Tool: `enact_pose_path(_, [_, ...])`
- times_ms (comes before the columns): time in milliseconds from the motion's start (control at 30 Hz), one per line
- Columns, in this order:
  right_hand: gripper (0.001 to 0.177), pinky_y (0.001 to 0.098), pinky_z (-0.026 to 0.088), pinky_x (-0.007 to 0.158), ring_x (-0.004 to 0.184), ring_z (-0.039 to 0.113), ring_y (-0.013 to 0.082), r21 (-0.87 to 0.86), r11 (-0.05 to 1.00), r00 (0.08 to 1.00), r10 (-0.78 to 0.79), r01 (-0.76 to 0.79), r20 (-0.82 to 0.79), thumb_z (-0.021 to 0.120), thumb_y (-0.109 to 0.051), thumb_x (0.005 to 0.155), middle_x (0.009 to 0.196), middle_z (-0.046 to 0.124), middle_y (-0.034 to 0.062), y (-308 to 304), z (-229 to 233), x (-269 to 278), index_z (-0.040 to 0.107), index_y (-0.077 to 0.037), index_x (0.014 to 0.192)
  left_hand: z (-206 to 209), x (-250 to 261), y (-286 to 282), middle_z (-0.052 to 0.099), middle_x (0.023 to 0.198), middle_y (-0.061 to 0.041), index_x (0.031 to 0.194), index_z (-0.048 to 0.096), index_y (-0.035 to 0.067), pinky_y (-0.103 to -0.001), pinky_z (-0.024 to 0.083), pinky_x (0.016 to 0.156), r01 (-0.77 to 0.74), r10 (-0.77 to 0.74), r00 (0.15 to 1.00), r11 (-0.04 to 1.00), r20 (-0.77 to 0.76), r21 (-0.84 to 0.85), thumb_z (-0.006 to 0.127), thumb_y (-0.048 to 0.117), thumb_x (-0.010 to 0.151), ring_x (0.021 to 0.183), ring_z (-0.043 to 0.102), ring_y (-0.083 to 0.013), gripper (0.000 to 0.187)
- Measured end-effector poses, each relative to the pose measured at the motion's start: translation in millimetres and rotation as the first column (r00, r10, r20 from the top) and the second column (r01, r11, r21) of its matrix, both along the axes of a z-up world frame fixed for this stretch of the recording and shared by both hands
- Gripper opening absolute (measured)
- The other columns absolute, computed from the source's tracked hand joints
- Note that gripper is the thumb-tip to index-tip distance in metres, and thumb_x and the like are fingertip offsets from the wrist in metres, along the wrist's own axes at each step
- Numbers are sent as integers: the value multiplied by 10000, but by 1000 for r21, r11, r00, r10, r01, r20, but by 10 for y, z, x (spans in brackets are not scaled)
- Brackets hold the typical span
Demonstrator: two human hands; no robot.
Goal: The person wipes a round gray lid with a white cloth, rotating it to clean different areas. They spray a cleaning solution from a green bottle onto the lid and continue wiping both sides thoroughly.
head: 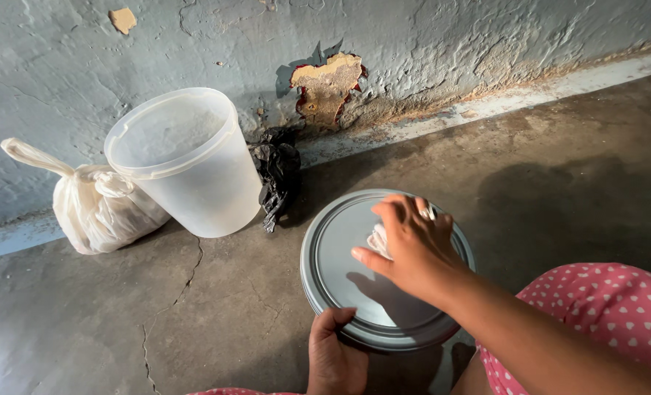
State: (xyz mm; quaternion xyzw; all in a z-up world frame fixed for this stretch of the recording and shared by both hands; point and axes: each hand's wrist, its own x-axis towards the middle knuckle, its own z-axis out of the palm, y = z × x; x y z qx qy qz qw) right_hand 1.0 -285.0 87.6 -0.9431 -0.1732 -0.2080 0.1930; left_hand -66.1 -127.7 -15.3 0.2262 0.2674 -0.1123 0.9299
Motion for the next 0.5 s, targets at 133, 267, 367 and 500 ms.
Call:
enact_pose_path(133, [590, 546, 438, 858, 1222, 555, 289, -17, 999, 942, -33, 29, -334, 765, -337, 822, 1291, 517, 88, -71, -136, -94, 460, -114, 1275, -66, 1, 50, 659, 871, -73, 908, 569, 54, -496, 505, 874, 11, -10, 999, 1000, 33, -17, 492, 23, 704, 851, 619, -252, 220])
enact_pose_path(267, [594, 516, 473, 965, 1221, 565, 377, 62, 962, 911, 273, -267, -309, 709, -81, 692, 1302, 512, 128, -94, -260, -347, 438, -89, 1220, -121, 41, 96, 648, 815, -70, 827, 548, 39, -463, 519, 882, 10, 0, 995, 996, 103, -94, 491, -9, 680, 816, 606, -245, 165])
enact_pose_path(367, [583, 489, 470, 988, 1278, 552, 426, 92, 865, 851, 502, -494, -154, 635, 29, 651, 1389, 502, 141, -111, -299, -532, 552, -120, 1209, -25, 35, 94, 649, 794, -67, 822, 562, 42, -454, 514, 873, 13, -8, 999, 995, 51, -97, 476, -8, 648, 803, 603, -233, 201])
enact_pose_path(500, [493, 380, 520, 975, 1165, 640, 301, 166, 965, 948, 235, -201, -214, 687, -69, 792, 1384, 582, 68, -140, -72, -297, 666, -211, 1264, 183, -15, 53, 639, 765, -75, 773, 521, 26, -464, 539, 828, 45, -42, 999, 989, 24, -142, 470, 7, 626, 764, 614, -246, 157])
